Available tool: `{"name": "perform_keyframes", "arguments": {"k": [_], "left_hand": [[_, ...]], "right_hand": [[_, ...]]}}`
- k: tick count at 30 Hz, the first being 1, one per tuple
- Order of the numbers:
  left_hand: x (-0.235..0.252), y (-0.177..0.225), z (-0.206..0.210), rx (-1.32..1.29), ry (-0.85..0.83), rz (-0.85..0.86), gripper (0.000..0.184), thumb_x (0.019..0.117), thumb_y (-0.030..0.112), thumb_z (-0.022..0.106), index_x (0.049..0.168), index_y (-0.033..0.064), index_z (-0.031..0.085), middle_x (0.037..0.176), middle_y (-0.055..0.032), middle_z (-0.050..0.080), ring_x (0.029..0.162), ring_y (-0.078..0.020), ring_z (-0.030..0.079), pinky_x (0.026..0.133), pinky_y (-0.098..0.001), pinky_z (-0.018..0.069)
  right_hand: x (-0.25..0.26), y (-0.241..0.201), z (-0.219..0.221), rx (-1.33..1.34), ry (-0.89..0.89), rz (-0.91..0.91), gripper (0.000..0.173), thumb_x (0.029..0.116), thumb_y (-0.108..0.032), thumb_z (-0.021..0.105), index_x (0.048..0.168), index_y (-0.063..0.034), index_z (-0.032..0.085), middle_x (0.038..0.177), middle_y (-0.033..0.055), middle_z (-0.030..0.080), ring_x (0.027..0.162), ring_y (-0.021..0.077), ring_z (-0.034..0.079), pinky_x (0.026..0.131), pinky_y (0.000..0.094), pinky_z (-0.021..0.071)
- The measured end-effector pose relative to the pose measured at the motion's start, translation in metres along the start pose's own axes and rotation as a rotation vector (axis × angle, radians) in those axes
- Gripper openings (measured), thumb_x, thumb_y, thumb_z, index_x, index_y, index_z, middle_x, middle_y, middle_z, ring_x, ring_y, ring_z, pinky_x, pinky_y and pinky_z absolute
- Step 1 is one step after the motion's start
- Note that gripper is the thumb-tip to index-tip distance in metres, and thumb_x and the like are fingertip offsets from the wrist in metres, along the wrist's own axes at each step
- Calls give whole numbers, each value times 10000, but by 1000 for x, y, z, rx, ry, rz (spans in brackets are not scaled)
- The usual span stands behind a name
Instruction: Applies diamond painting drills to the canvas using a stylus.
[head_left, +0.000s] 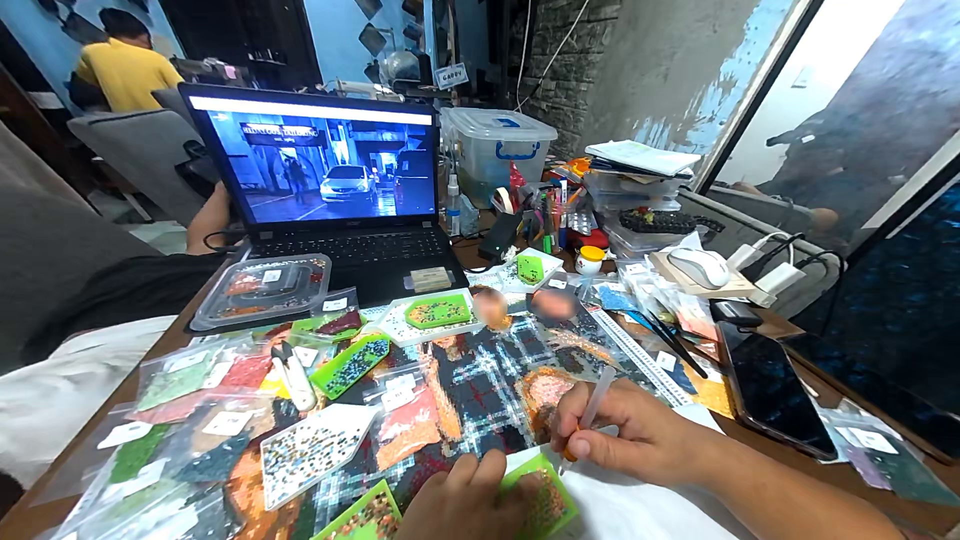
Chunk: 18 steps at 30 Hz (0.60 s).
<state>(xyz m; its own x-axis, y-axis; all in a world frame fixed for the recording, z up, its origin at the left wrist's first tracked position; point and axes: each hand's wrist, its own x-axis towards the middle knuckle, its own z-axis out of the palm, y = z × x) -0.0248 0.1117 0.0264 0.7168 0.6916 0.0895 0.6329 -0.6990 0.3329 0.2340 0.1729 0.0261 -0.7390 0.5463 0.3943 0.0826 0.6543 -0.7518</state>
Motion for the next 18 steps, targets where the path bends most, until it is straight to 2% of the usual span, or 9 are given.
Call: {"name": "perform_keyframes", "arguments": {"k": [10, 15, 18], "left_hand": [[-1, 1, -1, -10, 13, 14, 360, 983, 222, 594, 1321, 231, 717, 1039, -239, 639, 862, -411, 647, 645, -498, 522], [-1, 0, -1, -5, 8, 20, 369, 989, 220, 583, 1336, 236, 707, 1040, -240, 635, 862, -409, 642, 643, -494, 515], [0, 0, 0, 6, 19, 15, 364, 986, 221, 590, 1329, 193, 710, 1043, -240, 643, 855, -410, 650, 642, -495, 525]], "right_hand": [[0, 0, 0, -2, -3, 2, 288, 1087, -273, 512, 1054, 3, 591, 926, 73, 680, 877, 12, 654, 806, 164, 536], [0, 1, 0, -5, -1, -2, 291, 1087, -276, 512, 1054, 2, 591, 930, 76, 681, 877, 14, 653, 804, 166, 536], [0, 0, 0, -9, 2, -4, 289, 1087, -274, 512, 1053, 2, 591, 929, 74, 679, 875, 11, 651, 799, 163, 536]]}}
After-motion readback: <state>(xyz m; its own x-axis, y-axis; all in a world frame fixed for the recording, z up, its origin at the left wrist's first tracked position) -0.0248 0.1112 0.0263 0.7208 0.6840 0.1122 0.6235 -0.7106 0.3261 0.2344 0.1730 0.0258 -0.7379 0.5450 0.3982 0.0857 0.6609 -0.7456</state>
